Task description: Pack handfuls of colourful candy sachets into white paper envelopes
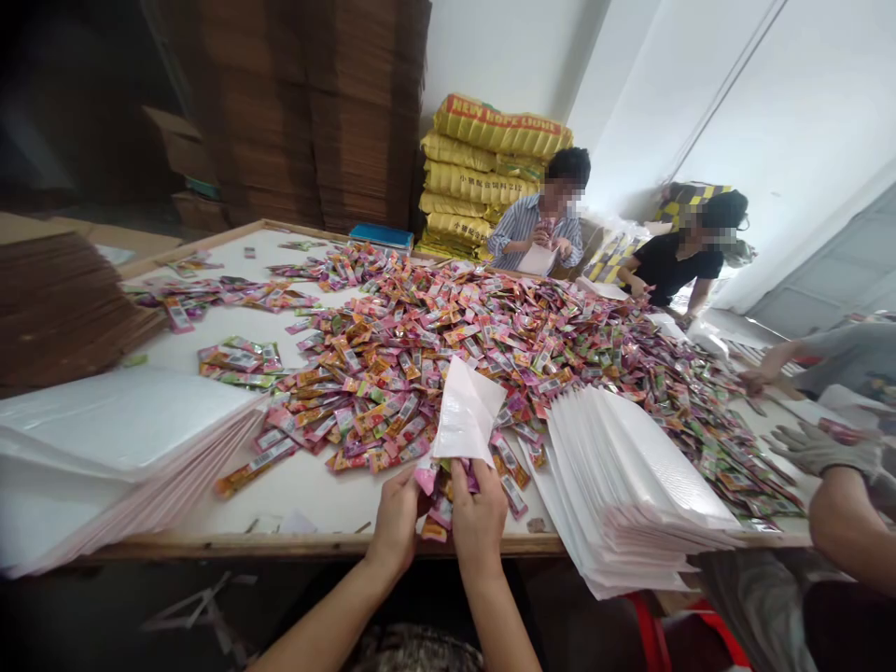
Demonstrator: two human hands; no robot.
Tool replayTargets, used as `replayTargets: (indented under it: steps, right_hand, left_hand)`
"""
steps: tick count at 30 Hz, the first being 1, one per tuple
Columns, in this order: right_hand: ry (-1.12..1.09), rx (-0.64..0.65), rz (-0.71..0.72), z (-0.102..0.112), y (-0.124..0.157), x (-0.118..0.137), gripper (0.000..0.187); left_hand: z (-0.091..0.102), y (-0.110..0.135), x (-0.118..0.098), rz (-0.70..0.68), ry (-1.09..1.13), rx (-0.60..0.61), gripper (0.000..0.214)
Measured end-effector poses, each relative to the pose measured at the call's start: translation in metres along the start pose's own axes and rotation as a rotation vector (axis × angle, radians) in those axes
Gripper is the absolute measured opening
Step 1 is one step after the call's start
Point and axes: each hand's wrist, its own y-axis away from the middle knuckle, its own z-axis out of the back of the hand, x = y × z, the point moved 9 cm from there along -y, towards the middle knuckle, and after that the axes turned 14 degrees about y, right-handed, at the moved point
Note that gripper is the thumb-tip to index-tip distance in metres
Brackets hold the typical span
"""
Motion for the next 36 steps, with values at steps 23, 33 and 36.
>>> replayTargets:
  steps: [23,33,36]
  right_hand:
    - [0.008,0.072,0.042,0.004,-0.004,-0.005,0.026]
    - [0.525,0.055,0.069,-0.006,-0.006,0.021,0.024]
    - [0.414,0.157,0.085,0.007,-0.015,0.026,0.025]
  left_hand:
    - [-0.001,0.004,0.029,0.459,0.344,0.064,0.020]
    - [-0.015,0.015,-0.003,0.015,-0.076,0.063,0.041]
    - [-0.019,0.026,-0.007,0.004,-0.045,0.039,0.045]
